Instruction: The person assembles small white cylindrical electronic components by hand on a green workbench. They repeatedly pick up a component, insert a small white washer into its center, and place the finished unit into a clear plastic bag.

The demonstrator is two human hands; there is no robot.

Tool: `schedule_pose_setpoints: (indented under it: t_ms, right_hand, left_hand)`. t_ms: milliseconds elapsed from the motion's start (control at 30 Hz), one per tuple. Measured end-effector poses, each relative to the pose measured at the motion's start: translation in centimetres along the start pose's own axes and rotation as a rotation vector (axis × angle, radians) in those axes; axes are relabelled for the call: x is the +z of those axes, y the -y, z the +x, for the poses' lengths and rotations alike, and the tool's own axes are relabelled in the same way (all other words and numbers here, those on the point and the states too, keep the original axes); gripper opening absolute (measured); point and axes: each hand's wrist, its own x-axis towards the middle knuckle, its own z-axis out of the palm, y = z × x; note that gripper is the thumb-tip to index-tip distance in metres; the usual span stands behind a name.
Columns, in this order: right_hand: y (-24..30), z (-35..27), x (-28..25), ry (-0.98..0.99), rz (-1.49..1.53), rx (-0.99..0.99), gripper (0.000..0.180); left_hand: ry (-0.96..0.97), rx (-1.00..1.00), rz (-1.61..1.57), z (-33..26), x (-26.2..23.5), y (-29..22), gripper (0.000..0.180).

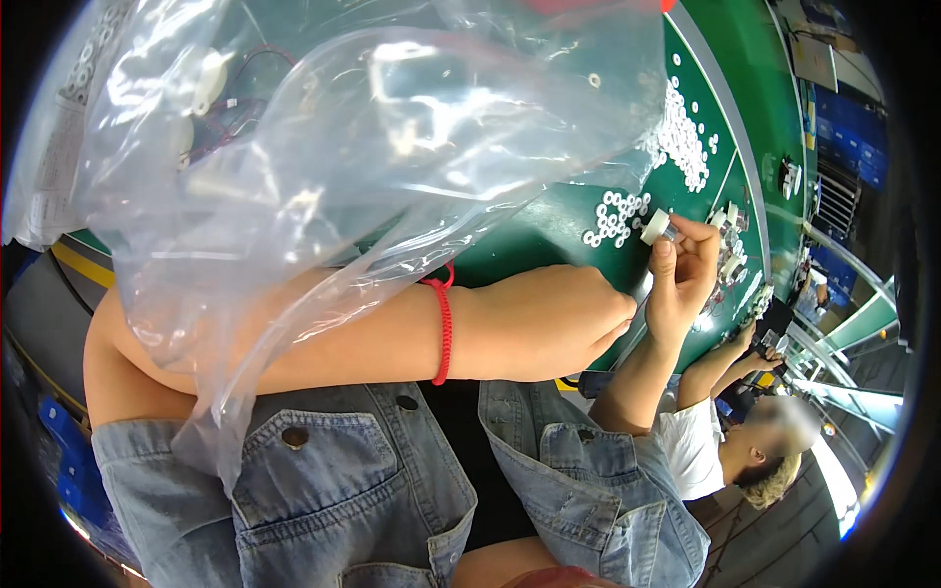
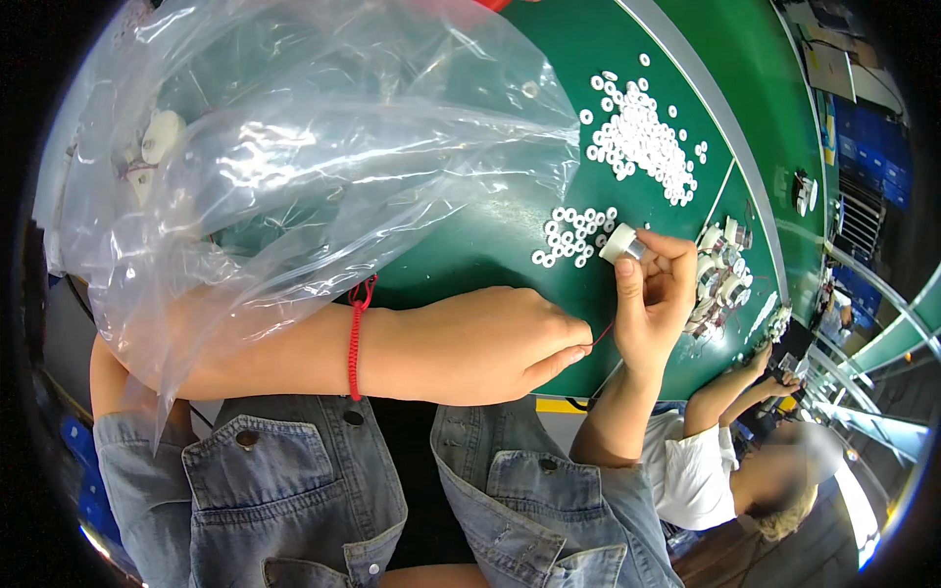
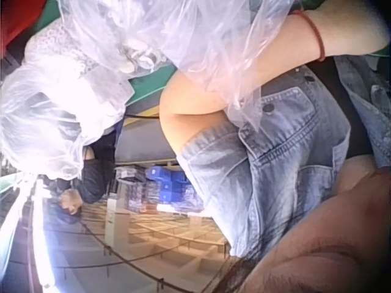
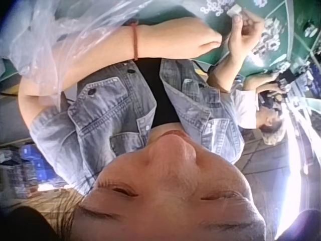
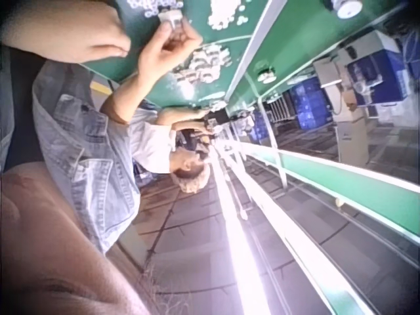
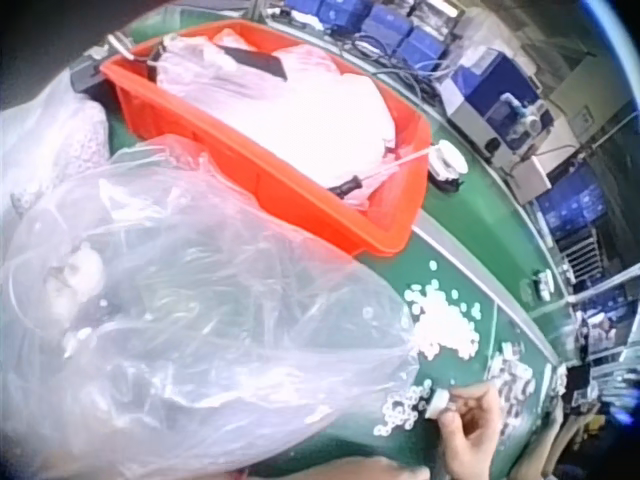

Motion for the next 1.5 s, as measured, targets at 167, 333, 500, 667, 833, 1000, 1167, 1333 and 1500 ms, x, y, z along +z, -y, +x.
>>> schedule_pose_setpoints:
  t_ms: [167, 333, 500, 667, 833, 1000, 1167, 1333, 1500]
  right_hand:
    - [0.2, 0.1, -0.1, 0.021, -0.083, -0.018, 0.025]
    - [0.3, 0.0, 0.0, 0.029, -0.043, -0.025, 0.026]
    - [0.2, 0.0, -0.1, 0.027, 0.003, -0.003, 0.027]
    - [0.1, 0.1, -0.1, 0.038, -0.020, -0.019, 0.028]
    - [0.2, 0.1, 0.0, 0.043, -0.110, -0.022, 0.026]
    - [1.9, 0.3, 0.2, 0.097, -0.346, -0.016, 0.025]
    - [3.9, 1.3, 0.7, 0.204, -0.595, -0.061, 0.022]
    - [4.2, 1.6, 1.6, 0.191, -0.584, -0.144, 0.022]
    - [4.4, 1.9, 1.3, 0.232, -0.502, -0.002, 0.024]
  left_hand:
    - [-0.014, -0.003, -0.011, -0.2, -0.1, 0.1, 0.029]
    - [-0.017, 0.002, -0.003, -0.4, -0.2, -0.1, 0.030]
    - [-0.024, 0.006, 0.001, -0.4, -0.2, -0.1, 0.031]
    - [-0.012, 0.007, 0.001, -0.4, -0.1, 0.1, 0.032]
    - [-0.016, 0.016, 0.017, -0.3, 0.1, 0.3, 0.032]
    - [-0.020, 0.027, 0.026, -0.2, 0.0, 0.3, 0.030]
    - [-0.016, 0.023, 0.041, 0.4, 0.3, 0.6, 0.027]
    - [0.008, 0.002, 0.018, 0.5, -0.1, 0.2, 0.023]
    - [0.013, 0.001, 0.022, 0.4, 0.0, 0.1, 0.021]
